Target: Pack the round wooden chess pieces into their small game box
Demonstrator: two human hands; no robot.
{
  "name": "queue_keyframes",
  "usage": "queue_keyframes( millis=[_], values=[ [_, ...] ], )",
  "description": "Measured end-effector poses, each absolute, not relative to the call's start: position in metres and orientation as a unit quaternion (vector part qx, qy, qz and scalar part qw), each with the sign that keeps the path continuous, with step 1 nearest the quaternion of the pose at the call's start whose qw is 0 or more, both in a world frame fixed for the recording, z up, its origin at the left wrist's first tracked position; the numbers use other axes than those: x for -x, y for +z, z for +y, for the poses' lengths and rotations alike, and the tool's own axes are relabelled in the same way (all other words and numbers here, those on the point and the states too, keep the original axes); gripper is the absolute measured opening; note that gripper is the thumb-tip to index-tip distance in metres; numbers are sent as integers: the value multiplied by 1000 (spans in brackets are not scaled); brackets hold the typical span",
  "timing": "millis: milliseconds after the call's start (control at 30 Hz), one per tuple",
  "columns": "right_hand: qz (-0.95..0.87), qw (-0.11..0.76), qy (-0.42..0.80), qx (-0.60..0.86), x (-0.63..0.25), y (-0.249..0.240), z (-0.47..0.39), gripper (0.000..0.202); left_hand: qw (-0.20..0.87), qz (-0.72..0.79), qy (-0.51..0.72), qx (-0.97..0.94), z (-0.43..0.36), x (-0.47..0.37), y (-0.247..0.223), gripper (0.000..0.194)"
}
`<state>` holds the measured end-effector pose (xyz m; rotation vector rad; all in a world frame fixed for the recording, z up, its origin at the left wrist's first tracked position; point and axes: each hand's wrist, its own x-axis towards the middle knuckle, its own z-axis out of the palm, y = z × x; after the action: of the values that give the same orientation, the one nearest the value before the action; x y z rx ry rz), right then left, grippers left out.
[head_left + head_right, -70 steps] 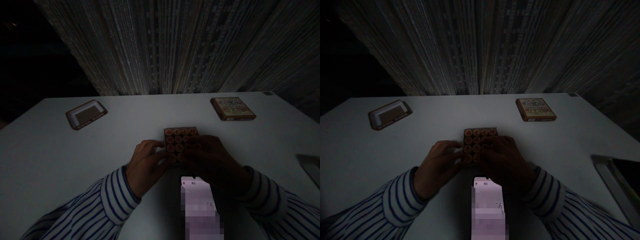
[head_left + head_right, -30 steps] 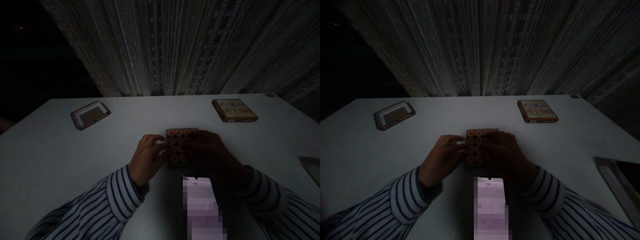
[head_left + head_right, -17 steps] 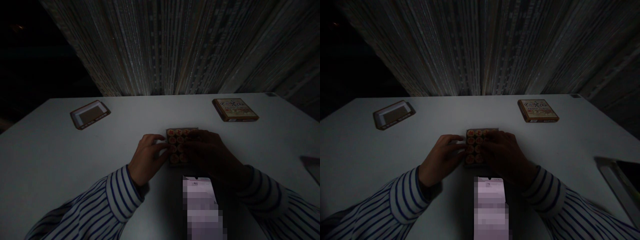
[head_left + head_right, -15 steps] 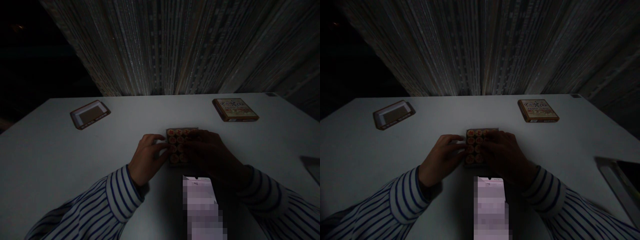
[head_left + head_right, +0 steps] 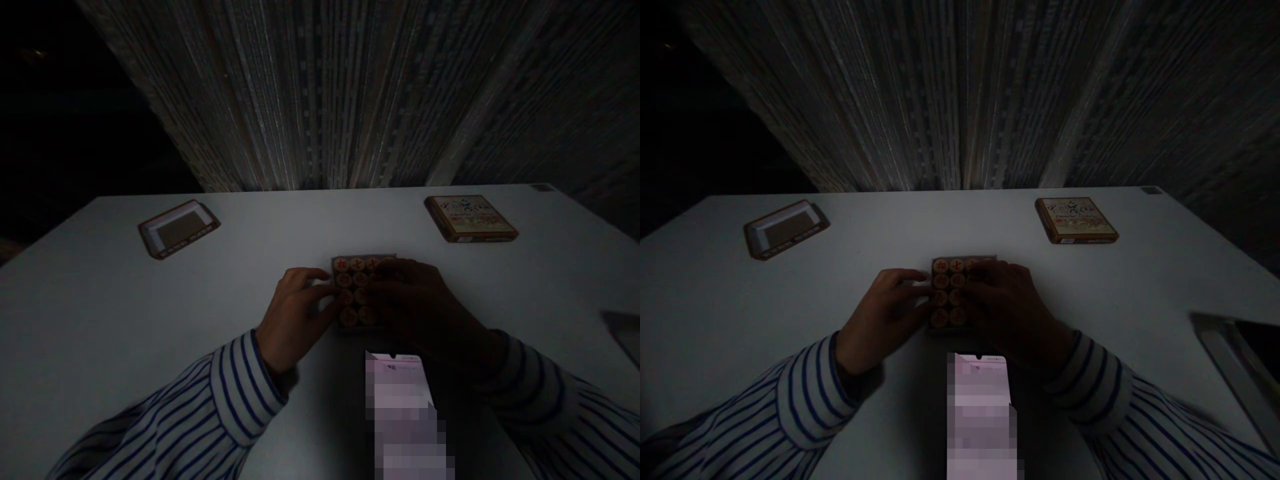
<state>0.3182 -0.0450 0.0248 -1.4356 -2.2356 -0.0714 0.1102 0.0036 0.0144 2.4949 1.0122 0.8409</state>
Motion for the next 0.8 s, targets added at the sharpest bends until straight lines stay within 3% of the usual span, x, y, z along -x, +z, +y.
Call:
queue_keyframes(
  millis=[800],
  values=[
    [-803, 228, -51, 549, -337, 32, -51, 20, 171, 351, 314, -866, 3, -108, 15, 20]
  ],
)
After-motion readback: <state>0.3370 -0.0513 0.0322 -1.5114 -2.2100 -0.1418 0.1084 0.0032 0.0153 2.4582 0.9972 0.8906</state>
